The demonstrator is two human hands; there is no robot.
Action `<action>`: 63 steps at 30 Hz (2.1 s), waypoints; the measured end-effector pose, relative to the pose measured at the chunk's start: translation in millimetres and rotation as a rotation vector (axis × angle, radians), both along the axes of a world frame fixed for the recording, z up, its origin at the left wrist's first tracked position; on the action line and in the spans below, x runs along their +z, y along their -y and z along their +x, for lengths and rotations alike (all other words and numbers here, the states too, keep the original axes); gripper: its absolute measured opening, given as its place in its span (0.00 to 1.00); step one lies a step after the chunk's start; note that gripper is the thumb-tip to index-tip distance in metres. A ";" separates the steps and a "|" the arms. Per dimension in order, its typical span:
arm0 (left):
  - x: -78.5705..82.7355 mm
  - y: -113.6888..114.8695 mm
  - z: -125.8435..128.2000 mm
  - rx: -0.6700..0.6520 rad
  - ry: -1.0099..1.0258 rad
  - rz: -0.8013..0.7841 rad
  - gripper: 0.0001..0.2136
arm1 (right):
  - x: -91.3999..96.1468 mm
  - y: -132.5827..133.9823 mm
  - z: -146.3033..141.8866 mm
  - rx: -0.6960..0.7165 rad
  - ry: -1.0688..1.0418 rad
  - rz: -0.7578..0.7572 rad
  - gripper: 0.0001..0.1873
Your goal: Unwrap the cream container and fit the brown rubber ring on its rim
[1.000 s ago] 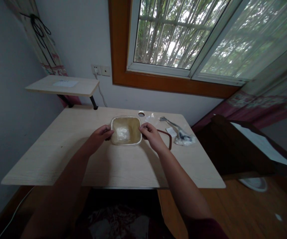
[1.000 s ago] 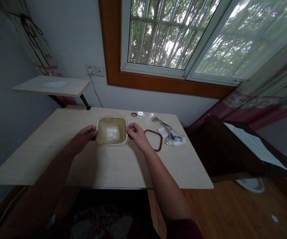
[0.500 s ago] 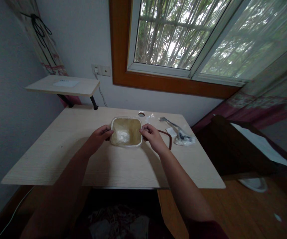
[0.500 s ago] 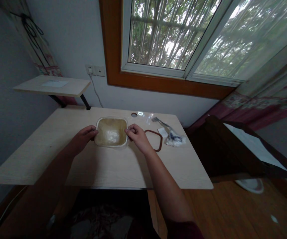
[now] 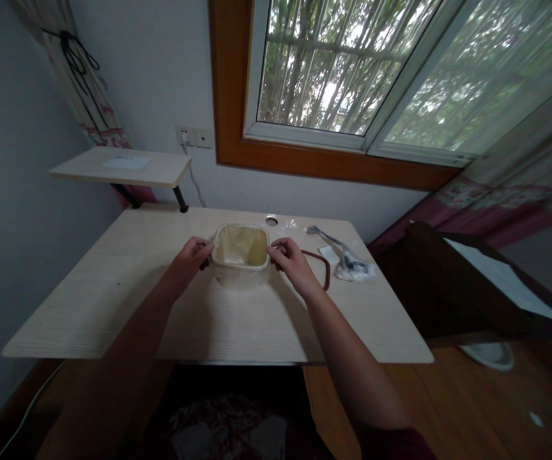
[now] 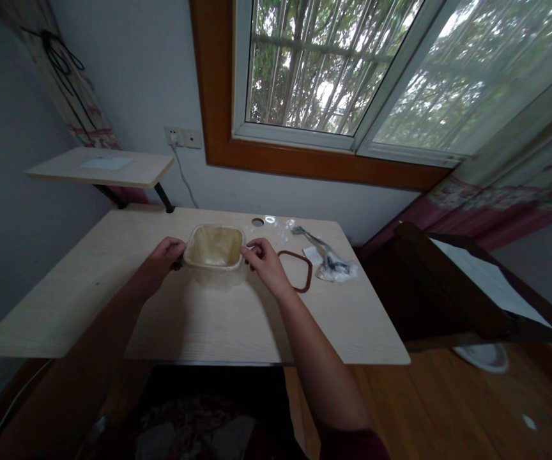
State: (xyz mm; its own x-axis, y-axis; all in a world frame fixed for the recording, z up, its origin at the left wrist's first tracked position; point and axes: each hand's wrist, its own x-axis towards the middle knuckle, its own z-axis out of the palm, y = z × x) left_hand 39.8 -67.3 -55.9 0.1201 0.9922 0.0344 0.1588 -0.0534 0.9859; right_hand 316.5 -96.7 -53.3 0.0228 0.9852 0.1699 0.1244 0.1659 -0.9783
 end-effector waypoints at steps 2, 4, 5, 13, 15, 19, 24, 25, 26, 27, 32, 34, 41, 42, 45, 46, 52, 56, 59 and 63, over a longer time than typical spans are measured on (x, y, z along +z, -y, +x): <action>-2.2 2.6 -3.1 0.068 -0.021 0.113 0.19 | -1.2 3.0 2.9 -0.060 0.007 0.076 0.19; -4.3 6.1 -7.4 0.073 -0.054 0.226 0.23 | -1.0 8.2 5.6 -0.088 0.044 0.159 0.17; -5.4 8.0 -9.6 0.057 -0.080 0.265 0.25 | -0.8 11.2 6.6 -0.080 0.076 0.195 0.16; -17.5 18.4 -17.2 -0.107 -0.549 0.298 0.19 | -12.2 22.2 3.1 0.053 0.408 0.363 0.29; -21.3 18.7 -17.7 -0.124 -0.627 0.310 0.16 | -18.0 21.5 2.5 0.057 0.442 0.353 0.30; -25.1 19.1 -19.4 -0.136 -0.719 0.374 0.12 | -27.4 19.5 5.3 0.119 0.442 0.330 0.29; -26.2 19.5 -21.3 -0.173 -0.798 0.449 0.10 | -29.5 18.2 8.5 0.103 0.429 0.389 0.27; -26.7 19.5 -21.3 -0.175 -0.817 0.461 0.10 | -29.5 18.2 8.7 0.091 0.425 0.405 0.27; -27.4 19.4 -21.2 -0.173 -0.839 0.471 0.10 | -29.7 18.3 8.9 0.079 0.419 0.420 0.26; -28.1 19.5 -20.9 -0.168 -0.861 0.481 0.10 | -30.0 18.4 9.0 0.067 0.416 0.432 0.25; -30.3 20.5 -18.7 -0.163 -0.916 0.533 0.09 | -32.6 18.8 10.3 0.043 0.464 0.418 0.23; -30.6 21.0 -18.6 -0.169 -0.919 0.549 0.08 | -32.8 18.8 10.6 0.043 0.479 0.393 0.22; -34.6 19.7 -21.3 -0.174 -0.899 0.531 0.08 | -33.1 17.7 8.7 0.054 0.440 0.340 0.25; -35.0 19.0 -21.7 -0.179 -0.896 0.525 0.09 | -33.5 17.5 8.5 0.059 0.433 0.335 0.26; -32.4 16.8 -23.9 -0.203 -0.878 0.499 0.09 | -34.2 16.9 9.0 0.075 0.427 0.326 0.28; -29.8 16.0 -25.4 -0.211 -0.868 0.484 0.09 | -33.8 16.9 9.8 0.084 0.430 0.324 0.29; 2.1 7.4 -39.4 -0.185 -0.737 0.490 0.09 | -20.7 18.4 22.9 0.186 0.460 0.322 0.35; 29.3 -2.9 -36.5 -0.017 -0.625 0.600 0.10 | -7.1 13.5 26.2 0.060 0.462 0.328 0.25; 45.1 -13.2 -21.3 0.018 -0.551 0.598 0.14 | 1.5 1.8 18.5 -0.097 0.461 0.324 0.17; 51.7 -33.3 7.7 -0.067 -0.589 0.528 0.19 | 7.9 -22.2 3.6 -0.173 0.430 0.249 0.19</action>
